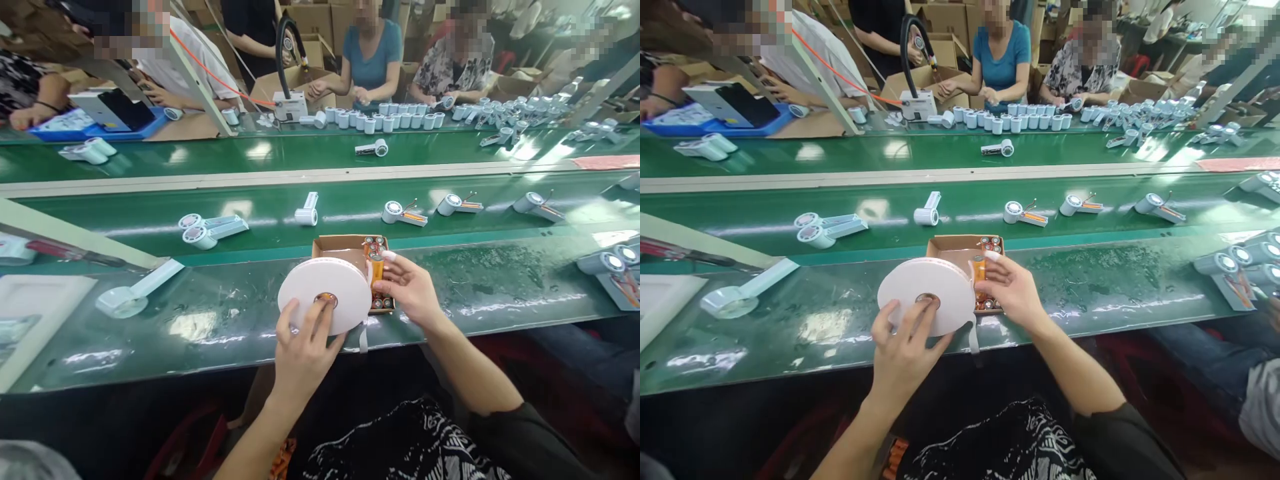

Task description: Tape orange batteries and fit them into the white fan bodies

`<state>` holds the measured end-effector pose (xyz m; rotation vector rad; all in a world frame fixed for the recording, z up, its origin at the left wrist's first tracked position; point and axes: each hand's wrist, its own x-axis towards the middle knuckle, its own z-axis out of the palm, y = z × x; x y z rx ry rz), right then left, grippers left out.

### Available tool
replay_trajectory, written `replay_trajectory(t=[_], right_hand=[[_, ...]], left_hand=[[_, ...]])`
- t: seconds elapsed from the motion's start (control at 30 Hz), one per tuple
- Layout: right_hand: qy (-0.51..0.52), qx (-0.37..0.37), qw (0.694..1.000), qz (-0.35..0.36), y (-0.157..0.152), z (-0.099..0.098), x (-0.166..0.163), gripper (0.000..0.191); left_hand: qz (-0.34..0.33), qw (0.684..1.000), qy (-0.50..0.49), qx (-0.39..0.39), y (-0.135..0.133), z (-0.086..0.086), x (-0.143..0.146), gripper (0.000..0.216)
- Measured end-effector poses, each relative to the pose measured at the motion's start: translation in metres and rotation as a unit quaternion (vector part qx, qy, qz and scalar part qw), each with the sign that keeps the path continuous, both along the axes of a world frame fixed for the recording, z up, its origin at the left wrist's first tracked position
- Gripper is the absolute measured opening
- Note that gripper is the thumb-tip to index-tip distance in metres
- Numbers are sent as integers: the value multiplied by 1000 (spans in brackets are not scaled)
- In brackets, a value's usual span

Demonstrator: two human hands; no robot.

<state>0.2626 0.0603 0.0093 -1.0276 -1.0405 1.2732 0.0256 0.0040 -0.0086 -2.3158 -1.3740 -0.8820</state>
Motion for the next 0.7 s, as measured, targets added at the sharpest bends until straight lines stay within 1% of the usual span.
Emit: replay_trajectory(t=[0.07, 0.1, 0.17, 0.2, 0.23, 0.3, 0.37, 0.4, 0.43, 0.47, 0.5, 0.57, 0.6, 0.63, 0.67, 0.7], right_hand=[[77, 28, 991, -110, -15, -18, -21, 61], [107, 31, 982, -153, -22, -26, -30, 58], [140, 17, 970, -200, -31, -36, -40, 56], [146, 12, 967, -209, -29, -36, -37, 57], [147, 15, 965, -218, -23, -32, -28, 57], [145, 62, 956, -249, 0, -14, 5, 56], [152, 150, 921, -325, 28, 8, 46, 54], [156, 176, 908, -348, 39, 17, 64, 57], [152, 183, 906, -350, 46, 22, 79, 62], [145, 174, 911, -345, 48, 24, 90, 67], [136, 153, 920, -335, 45, 21, 97, 71], [117, 95, 934, -324, 27, 3, 103, 74], [109, 69, 935, -332, 15, -9, 105, 73], [102, 46, 933, -342, 3, -21, 107, 71], [95, 29, 929, -356, -9, -33, 110, 69], [89, 14, 926, -366, -18, -44, 114, 67]], left_hand=[[19, 1000, -11, 5, -2, -3, 13, 66], [25, 999, -19, 7, -4, -7, 20, 67], [37, 998, -41, 6, -13, -16, 33, 69], [38, 998, -48, 1, -19, -21, 38, 70], [31, 998, -49, -12, -24, -25, 43, 68], [-12, 998, -41, -50, -31, -30, 50, 64], [-56, 994, -36, -91, -25, -24, 53, 61], [-69, 990, -34, -114, -16, -18, 53, 62], [-79, 986, -30, -142, -2, -8, 51, 64], [-91, 979, -18, -179, 17, 2, 49, 69], [-112, 968, 0, -226, 38, 13, 46, 75], [-172, 930, 31, -323, 86, 31, 40, 84], [-198, 912, 28, -358, 112, 37, 37, 82], [-212, 900, 12, -379, 138, 41, 36, 72], [-210, 898, -13, -386, 163, 41, 35, 59], [-185, 906, -36, -379, 188, 40, 35, 48]])
